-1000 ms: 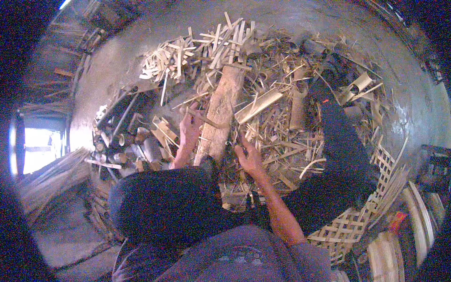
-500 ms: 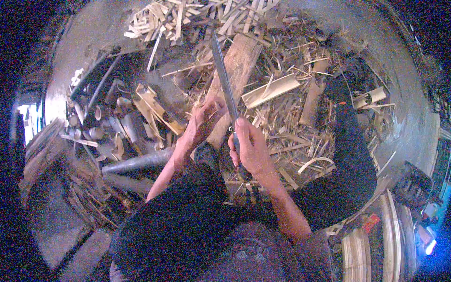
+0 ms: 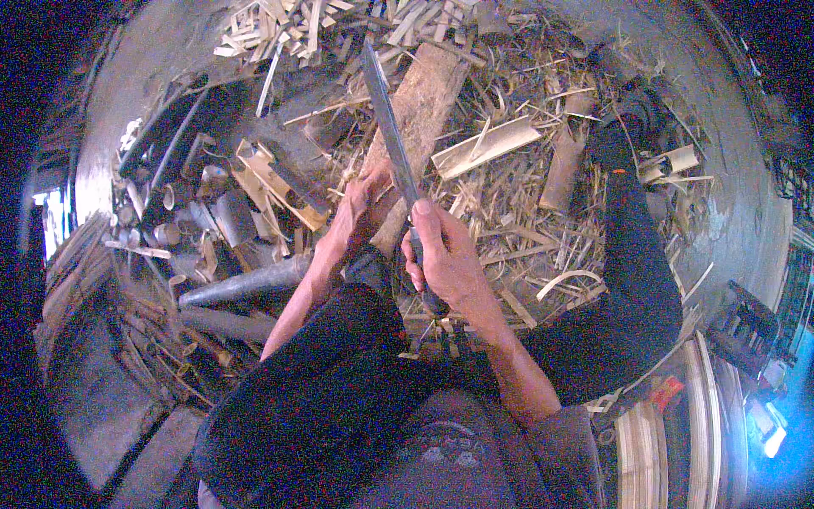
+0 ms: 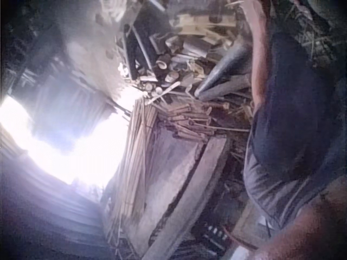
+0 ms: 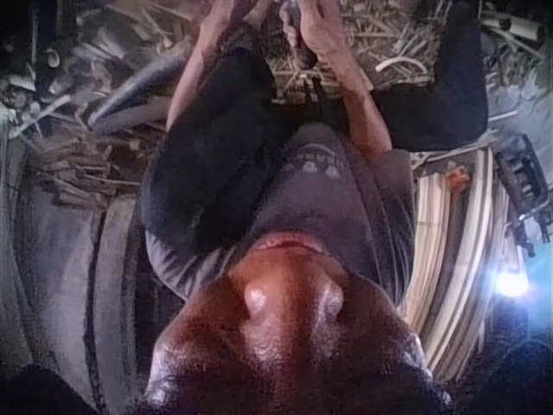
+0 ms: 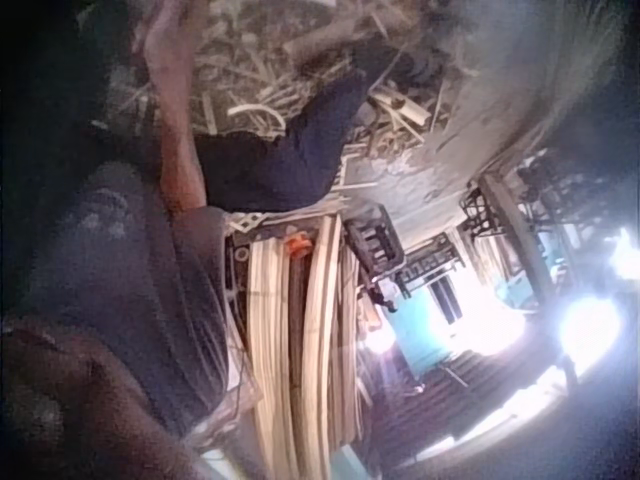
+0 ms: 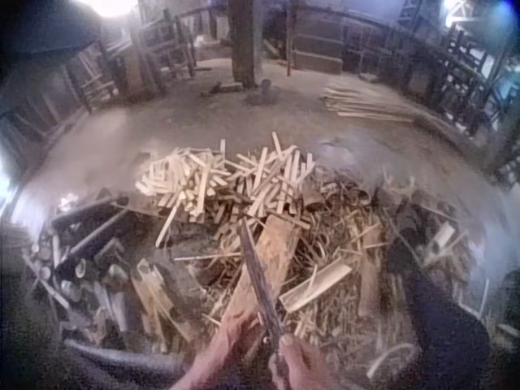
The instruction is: The person sits on the floor and uses a knife to carve a piece of wood, repeatedly shaving off thin strips. The person holds the wood with one hand and carves with the other, occasionally adjusting the wood's position.
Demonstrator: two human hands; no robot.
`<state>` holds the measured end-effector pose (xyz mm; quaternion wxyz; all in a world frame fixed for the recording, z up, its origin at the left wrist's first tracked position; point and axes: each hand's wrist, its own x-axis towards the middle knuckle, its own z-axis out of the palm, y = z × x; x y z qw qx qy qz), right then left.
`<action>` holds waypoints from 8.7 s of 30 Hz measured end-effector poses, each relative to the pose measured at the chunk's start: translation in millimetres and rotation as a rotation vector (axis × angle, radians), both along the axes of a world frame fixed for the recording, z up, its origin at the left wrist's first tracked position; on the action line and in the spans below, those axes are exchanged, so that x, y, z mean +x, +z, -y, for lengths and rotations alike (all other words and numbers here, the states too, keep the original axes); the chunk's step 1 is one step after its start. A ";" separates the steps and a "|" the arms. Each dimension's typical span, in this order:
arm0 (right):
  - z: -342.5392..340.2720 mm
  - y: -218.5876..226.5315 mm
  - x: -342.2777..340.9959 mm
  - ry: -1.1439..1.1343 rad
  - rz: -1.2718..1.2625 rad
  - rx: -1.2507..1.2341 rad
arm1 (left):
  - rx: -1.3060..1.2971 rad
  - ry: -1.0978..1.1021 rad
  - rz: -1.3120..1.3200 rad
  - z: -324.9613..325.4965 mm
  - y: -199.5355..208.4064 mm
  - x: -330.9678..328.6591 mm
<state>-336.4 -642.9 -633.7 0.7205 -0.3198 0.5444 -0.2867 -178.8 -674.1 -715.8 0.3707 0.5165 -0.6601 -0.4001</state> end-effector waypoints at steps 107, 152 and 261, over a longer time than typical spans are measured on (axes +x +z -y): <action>6.5 -120.7 -11.1 0.303 -0.401 -0.652 | -0.174 0.347 0.350 1.9 41.8 -33.5; -16.4 -129.4 8.4 0.417 -0.585 -0.619 | -0.288 0.525 0.380 -32.7 15.8 -21.3; -65.0 -204.8 -36.8 0.081 -0.581 -0.282 | 0.404 0.630 -0.412 42.8 -79.9 55.9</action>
